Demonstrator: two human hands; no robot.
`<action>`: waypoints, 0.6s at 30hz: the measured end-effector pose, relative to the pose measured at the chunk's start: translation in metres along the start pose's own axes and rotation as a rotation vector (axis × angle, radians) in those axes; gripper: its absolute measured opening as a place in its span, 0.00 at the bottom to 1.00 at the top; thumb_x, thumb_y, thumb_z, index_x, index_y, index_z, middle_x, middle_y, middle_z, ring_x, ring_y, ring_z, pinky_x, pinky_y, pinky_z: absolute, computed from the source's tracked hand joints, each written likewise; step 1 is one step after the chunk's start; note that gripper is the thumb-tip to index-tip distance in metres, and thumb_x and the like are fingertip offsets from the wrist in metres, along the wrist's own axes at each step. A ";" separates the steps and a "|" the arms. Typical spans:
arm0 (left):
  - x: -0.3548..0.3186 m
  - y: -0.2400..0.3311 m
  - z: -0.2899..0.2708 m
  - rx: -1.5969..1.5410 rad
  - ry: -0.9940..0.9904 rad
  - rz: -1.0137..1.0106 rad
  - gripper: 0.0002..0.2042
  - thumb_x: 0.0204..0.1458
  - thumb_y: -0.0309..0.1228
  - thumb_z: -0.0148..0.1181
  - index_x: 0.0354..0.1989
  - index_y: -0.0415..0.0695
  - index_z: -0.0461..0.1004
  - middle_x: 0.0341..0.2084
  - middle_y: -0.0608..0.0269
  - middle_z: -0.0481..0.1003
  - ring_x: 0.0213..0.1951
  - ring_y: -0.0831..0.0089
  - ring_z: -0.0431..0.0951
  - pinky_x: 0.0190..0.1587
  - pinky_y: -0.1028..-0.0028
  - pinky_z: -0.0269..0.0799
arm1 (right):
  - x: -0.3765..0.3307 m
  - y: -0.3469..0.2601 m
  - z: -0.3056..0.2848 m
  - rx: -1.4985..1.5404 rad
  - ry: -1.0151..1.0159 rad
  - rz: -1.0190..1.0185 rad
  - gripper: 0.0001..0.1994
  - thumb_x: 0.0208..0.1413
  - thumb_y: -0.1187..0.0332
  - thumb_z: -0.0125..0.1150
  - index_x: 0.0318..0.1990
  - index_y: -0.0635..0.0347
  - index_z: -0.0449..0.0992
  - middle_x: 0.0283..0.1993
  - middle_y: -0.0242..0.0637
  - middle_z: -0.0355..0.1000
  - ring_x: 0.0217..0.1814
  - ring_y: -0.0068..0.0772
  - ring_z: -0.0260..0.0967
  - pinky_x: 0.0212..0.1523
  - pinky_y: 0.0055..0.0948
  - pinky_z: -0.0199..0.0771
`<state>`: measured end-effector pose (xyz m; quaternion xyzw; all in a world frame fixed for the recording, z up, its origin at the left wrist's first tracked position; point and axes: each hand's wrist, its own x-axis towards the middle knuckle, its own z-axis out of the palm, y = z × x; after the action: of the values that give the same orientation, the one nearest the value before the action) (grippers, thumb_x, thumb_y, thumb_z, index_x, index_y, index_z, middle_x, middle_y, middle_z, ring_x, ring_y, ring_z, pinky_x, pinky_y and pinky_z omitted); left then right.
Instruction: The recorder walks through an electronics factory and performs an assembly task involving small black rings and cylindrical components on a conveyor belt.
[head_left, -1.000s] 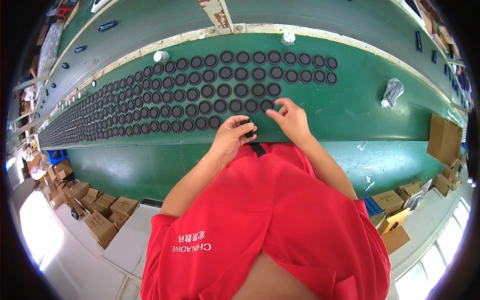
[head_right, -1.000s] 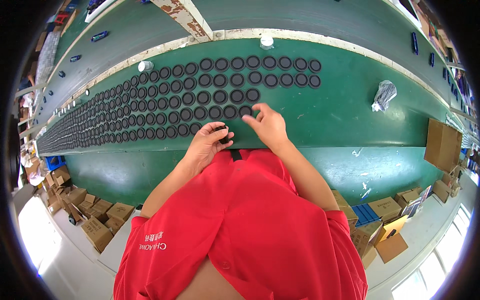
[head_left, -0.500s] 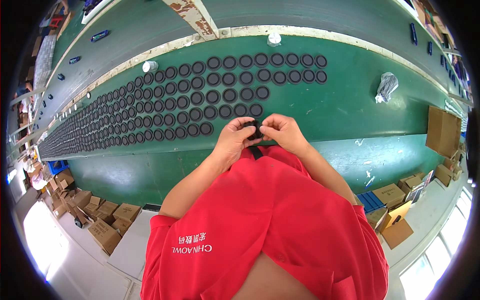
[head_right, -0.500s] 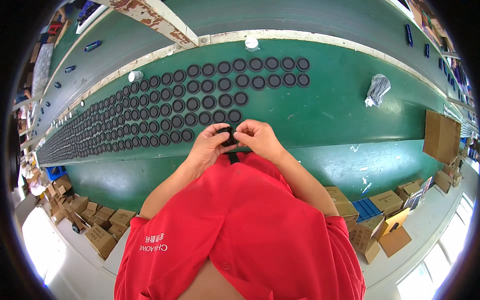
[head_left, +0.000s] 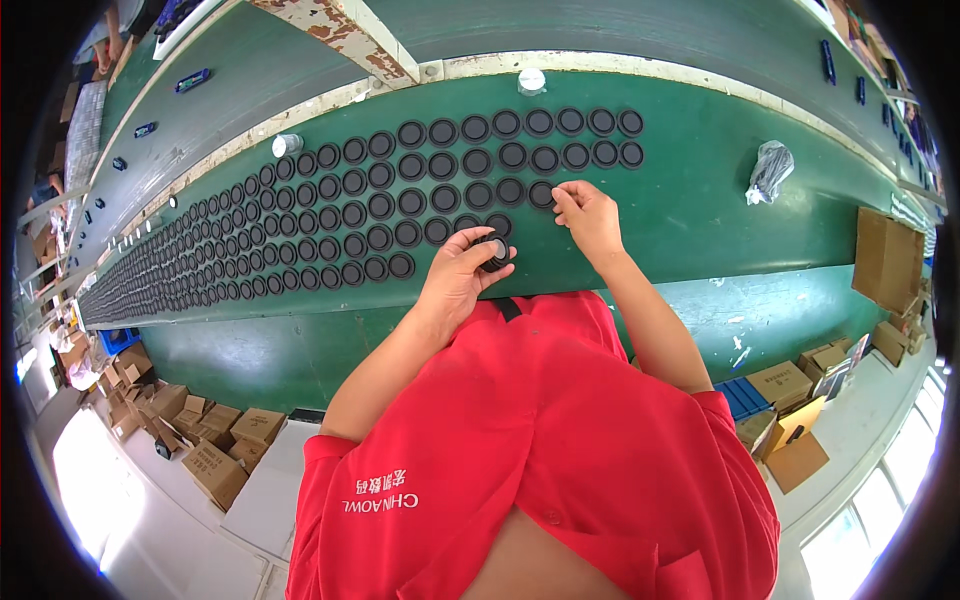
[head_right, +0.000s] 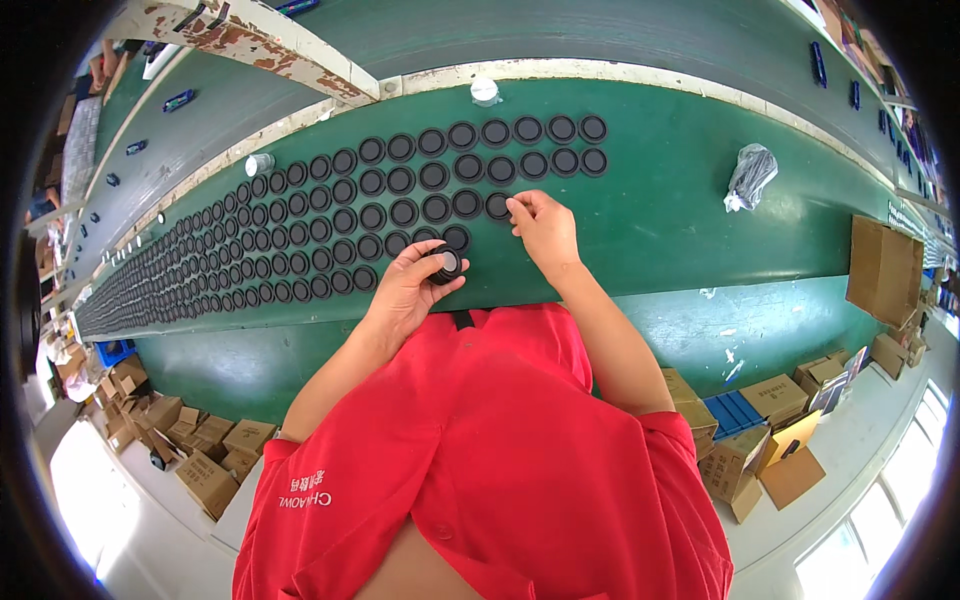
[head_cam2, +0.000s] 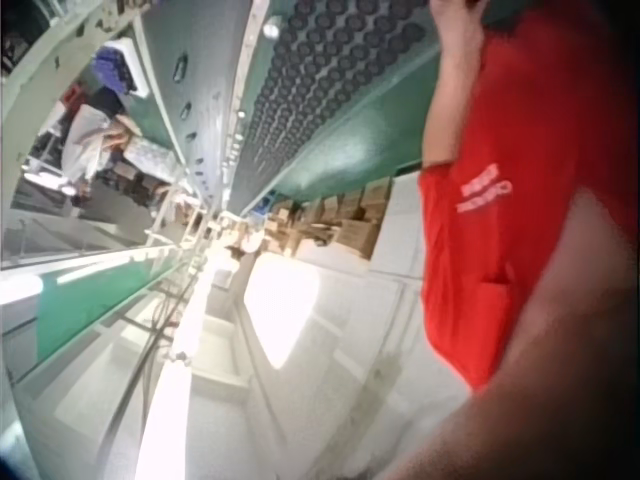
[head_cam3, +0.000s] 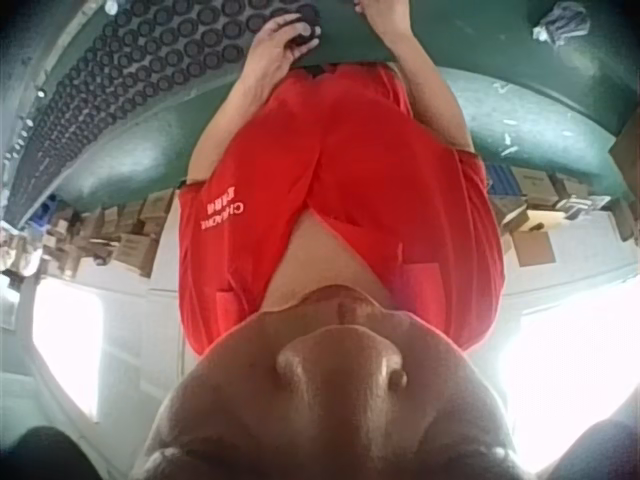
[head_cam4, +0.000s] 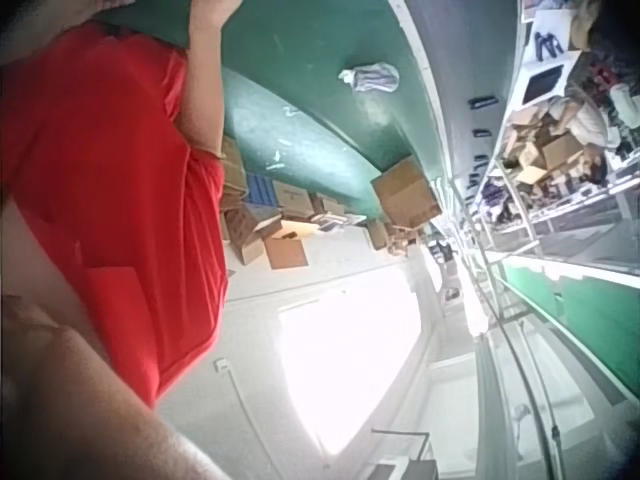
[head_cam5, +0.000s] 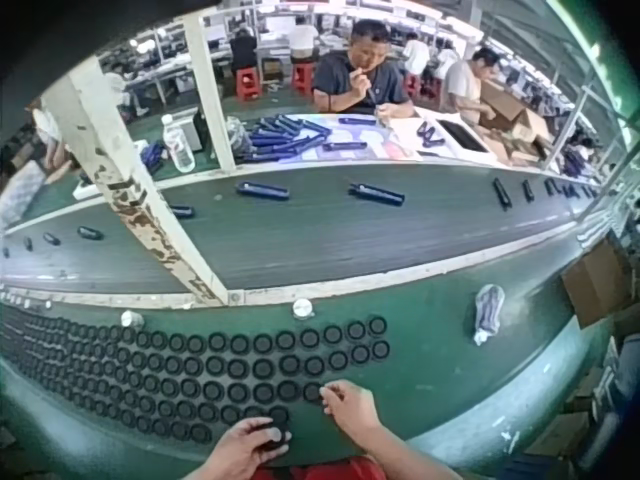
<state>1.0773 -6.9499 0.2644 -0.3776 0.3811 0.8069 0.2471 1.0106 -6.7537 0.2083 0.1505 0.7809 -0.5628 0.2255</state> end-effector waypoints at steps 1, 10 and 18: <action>0.000 0.000 0.001 -0.007 -0.007 -0.008 0.12 0.52 0.23 0.56 0.44 0.40 0.65 0.37 0.59 0.71 0.42 0.66 0.76 0.43 0.70 0.78 | -0.006 -0.003 -0.002 -0.132 0.031 -0.068 0.12 0.51 0.66 0.62 0.39 0.64 0.75 0.24 0.33 0.73 0.24 0.21 0.70 0.28 0.23 0.70; 0.009 -0.006 0.018 0.034 -0.114 -0.073 0.13 0.52 0.26 0.59 0.45 0.40 0.66 0.35 0.63 0.71 0.38 0.75 0.74 0.42 0.72 0.78 | -0.060 -0.023 -0.006 -0.130 -0.333 -0.341 0.15 0.43 0.67 0.70 0.40 0.57 0.76 0.33 0.30 0.70 0.29 0.22 0.66 0.30 0.24 0.69; 0.014 -0.007 0.025 0.070 -0.152 -0.104 0.14 0.53 0.27 0.59 0.46 0.40 0.66 0.38 0.61 0.71 0.41 0.69 0.76 0.41 0.72 0.79 | -0.041 0.000 -0.024 0.095 -0.113 -0.171 0.06 0.52 0.72 0.59 0.35 0.64 0.76 0.26 0.30 0.72 0.27 0.15 0.66 0.27 0.19 0.66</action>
<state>1.0637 -6.9239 0.2611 -0.3257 0.3690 0.8056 0.3299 1.0415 -6.7300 0.2361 0.0619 0.7495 -0.6238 0.2129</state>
